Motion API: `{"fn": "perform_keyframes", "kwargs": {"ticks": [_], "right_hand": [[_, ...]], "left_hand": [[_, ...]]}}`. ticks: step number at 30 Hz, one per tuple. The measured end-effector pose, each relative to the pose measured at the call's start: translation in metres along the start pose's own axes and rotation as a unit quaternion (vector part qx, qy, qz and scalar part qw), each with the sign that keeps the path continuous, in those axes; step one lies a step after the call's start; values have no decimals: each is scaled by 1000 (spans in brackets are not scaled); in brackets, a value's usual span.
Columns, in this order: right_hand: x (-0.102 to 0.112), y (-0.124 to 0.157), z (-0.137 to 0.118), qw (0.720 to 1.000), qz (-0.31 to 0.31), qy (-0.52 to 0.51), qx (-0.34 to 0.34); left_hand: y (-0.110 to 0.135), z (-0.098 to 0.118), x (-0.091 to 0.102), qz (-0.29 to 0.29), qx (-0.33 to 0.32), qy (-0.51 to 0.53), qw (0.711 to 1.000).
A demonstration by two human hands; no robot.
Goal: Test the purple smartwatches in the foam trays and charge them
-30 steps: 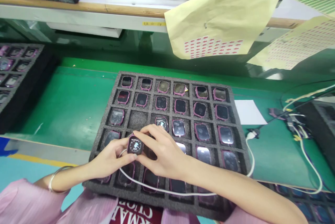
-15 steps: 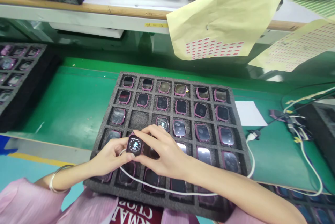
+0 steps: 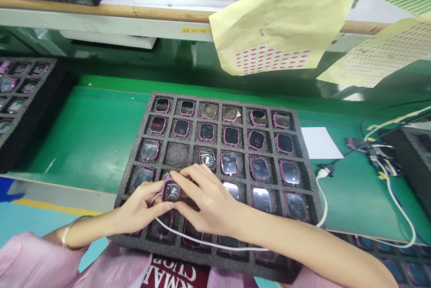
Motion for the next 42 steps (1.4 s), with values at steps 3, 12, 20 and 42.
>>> {"fn": "perform_keyframes", "kwargs": {"ticks": [3, 12, 20, 42], "right_hand": [[0, 0, 0, 1000, -2, -31, -4], [-3, 0, 2, 993, 10, -113, -31], [-4, -2, 6, 992, 11, -119, -48], [-9, 93, -92, 949, -128, 219, 189]], "left_hand": [[1, -1, 1, -7, -8, -13, 1000], [-3, 2, 0, -3, 10, -5, 1000], [-6, 2, 0, -8, 24, 49, 998], [-12, 13, 4, 12, 24, 183, 983]]}}
Point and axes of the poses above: each hand's wrist, its own y-axis away from the middle knuckle, its own x-axis out of the back of the hand, z = x × y, the point moved 2 cm from there along -y, towards the middle knuckle, and after that the axes turned 15 degrees about y, right-handed, at the moved point
